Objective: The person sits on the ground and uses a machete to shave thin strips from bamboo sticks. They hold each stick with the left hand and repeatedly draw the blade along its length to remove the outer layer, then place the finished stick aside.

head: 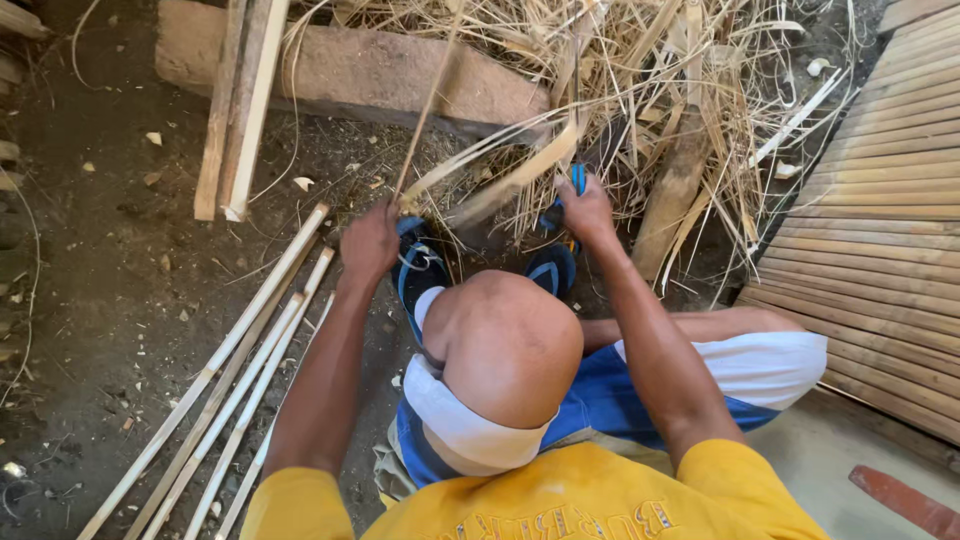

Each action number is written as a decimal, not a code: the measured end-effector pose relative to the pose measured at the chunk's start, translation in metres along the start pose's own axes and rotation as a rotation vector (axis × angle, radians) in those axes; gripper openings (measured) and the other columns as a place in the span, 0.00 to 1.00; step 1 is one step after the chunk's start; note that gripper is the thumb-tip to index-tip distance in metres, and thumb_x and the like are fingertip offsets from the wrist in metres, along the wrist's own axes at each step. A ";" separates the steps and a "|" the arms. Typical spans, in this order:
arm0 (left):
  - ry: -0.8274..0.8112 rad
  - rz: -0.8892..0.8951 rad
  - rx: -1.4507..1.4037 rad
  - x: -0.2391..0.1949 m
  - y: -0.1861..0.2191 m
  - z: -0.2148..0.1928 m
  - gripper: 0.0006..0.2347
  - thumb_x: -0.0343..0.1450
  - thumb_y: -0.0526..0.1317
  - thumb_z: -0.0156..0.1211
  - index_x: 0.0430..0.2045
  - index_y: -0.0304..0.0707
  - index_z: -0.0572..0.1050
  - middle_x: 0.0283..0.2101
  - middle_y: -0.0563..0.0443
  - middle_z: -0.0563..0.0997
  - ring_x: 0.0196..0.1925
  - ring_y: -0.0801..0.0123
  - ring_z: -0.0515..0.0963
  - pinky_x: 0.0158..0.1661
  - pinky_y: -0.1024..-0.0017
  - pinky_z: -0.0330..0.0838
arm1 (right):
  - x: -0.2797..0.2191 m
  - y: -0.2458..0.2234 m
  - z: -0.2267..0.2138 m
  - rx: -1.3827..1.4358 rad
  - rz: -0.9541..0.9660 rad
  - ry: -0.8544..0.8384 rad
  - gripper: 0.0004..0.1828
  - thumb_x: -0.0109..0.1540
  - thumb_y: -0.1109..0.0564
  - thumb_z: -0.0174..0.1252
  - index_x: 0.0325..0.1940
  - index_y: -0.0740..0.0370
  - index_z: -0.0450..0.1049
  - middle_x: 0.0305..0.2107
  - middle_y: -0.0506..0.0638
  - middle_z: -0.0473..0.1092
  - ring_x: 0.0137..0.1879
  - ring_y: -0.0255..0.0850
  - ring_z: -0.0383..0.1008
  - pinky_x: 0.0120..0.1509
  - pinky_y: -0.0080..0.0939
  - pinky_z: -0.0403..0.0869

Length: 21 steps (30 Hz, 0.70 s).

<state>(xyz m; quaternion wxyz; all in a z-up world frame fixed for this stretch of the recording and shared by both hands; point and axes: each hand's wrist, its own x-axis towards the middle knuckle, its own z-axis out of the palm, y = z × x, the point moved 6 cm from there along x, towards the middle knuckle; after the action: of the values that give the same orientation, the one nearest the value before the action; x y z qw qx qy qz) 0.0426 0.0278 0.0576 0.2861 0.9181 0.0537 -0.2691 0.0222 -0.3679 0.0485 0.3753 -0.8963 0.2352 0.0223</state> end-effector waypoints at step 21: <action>-0.220 0.047 0.182 0.120 0.009 0.168 0.24 0.79 0.44 0.56 0.69 0.43 0.58 0.71 0.36 0.58 0.77 0.41 0.57 0.74 0.51 0.58 | -0.064 -0.017 -0.030 0.454 0.125 -0.266 0.16 0.70 0.46 0.57 0.41 0.60 0.66 0.21 0.44 0.66 0.21 0.31 0.65 0.23 0.34 0.66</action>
<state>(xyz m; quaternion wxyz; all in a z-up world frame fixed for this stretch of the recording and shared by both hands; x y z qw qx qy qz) 0.0688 -0.0792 -0.1168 0.2122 0.9062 -0.0241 -0.3648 -0.0313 -0.3522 0.0945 0.5923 -0.7620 0.2377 0.1095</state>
